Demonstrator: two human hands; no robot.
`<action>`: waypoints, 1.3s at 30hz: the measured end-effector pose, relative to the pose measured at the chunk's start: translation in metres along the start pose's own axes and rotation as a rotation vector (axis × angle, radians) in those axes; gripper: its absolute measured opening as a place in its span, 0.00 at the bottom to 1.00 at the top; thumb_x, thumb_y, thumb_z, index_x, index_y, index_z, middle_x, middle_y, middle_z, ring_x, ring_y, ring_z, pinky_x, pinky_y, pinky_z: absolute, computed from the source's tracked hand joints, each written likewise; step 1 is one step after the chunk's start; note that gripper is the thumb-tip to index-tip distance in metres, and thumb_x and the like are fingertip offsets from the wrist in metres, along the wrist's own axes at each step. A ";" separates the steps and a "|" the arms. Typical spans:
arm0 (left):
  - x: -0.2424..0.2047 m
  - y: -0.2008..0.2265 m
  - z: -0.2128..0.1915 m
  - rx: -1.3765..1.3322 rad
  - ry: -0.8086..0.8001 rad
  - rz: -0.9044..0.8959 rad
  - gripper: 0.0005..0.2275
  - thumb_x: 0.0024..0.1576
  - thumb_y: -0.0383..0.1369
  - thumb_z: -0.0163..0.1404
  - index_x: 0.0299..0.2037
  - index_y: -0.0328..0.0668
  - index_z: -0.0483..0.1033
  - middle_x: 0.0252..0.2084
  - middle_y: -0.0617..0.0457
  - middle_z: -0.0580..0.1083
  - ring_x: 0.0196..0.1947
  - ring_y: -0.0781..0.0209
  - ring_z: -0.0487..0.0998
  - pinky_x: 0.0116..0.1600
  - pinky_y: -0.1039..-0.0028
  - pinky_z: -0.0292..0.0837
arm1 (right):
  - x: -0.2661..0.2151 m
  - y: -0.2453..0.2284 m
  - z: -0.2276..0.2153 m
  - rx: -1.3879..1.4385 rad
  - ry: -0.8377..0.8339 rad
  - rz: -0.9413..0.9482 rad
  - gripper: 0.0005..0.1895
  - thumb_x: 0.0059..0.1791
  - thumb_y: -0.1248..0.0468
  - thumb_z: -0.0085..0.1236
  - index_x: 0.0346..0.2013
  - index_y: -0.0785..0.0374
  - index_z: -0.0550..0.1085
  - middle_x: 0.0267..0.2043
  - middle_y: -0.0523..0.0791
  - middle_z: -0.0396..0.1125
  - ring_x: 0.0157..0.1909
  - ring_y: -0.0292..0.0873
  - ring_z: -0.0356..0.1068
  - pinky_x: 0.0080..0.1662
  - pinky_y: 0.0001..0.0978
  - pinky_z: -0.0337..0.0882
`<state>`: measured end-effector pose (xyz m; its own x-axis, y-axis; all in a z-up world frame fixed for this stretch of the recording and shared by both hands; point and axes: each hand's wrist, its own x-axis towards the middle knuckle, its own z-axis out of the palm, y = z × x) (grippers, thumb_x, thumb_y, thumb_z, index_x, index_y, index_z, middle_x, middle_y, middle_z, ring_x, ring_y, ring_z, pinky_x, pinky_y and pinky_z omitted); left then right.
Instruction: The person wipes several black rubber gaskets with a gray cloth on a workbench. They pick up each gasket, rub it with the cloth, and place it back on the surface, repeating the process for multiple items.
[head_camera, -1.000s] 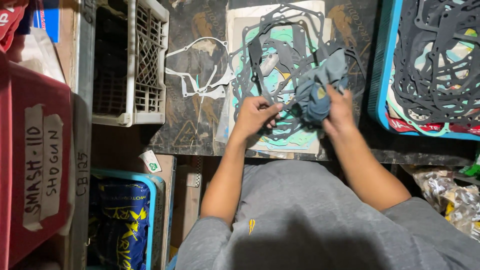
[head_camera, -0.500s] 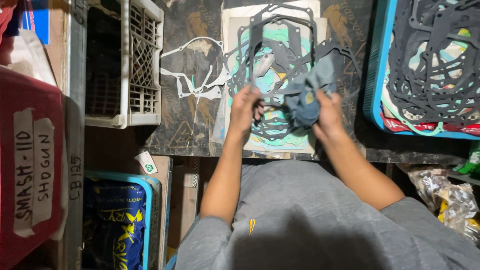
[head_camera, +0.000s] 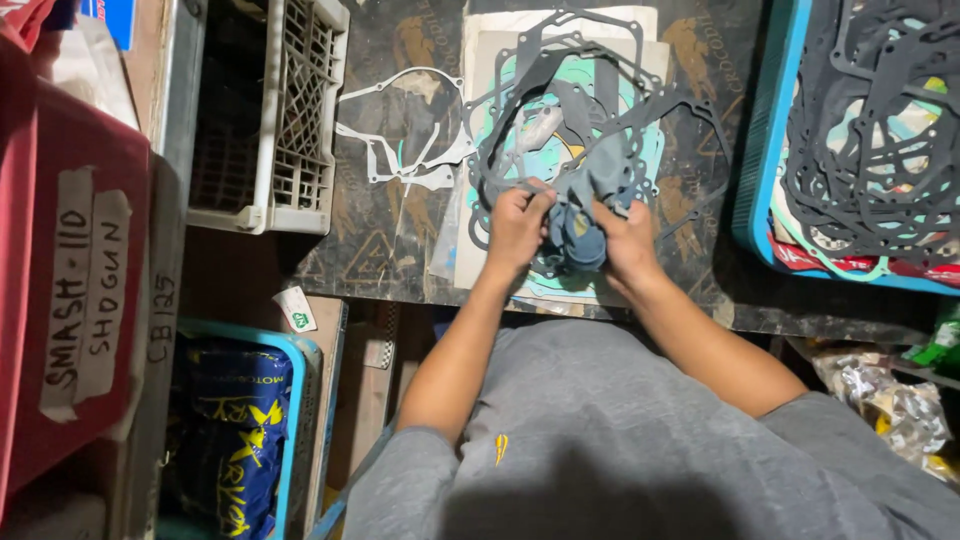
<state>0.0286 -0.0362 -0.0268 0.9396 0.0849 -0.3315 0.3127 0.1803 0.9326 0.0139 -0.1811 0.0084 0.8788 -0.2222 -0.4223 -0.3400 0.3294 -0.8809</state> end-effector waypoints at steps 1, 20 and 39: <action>0.003 -0.004 -0.002 -0.006 0.001 0.004 0.08 0.56 0.34 0.54 0.27 0.42 0.77 0.14 0.50 0.69 0.13 0.64 0.74 0.16 0.79 0.69 | -0.002 -0.010 0.000 -0.004 -0.003 -0.005 0.08 0.44 0.64 0.71 0.34 0.64 0.80 0.28 0.47 0.74 0.29 0.38 0.75 0.35 0.36 0.79; -0.011 0.025 -0.012 -0.018 0.157 0.112 0.10 0.64 0.33 0.46 0.31 0.41 0.73 0.18 0.54 0.65 0.15 0.68 0.70 0.18 0.83 0.65 | 0.020 0.007 -0.009 0.020 0.018 0.043 0.14 0.45 0.61 0.73 0.36 0.66 0.78 0.30 0.50 0.74 0.31 0.42 0.77 0.36 0.37 0.79; -0.001 0.023 -0.025 -0.020 0.178 0.145 0.13 0.65 0.36 0.46 0.29 0.39 0.71 0.19 0.43 0.72 0.13 0.61 0.75 0.15 0.79 0.71 | 0.016 0.005 0.013 0.007 0.039 -0.028 0.09 0.45 0.62 0.72 0.30 0.65 0.80 0.26 0.49 0.73 0.29 0.40 0.76 0.35 0.39 0.80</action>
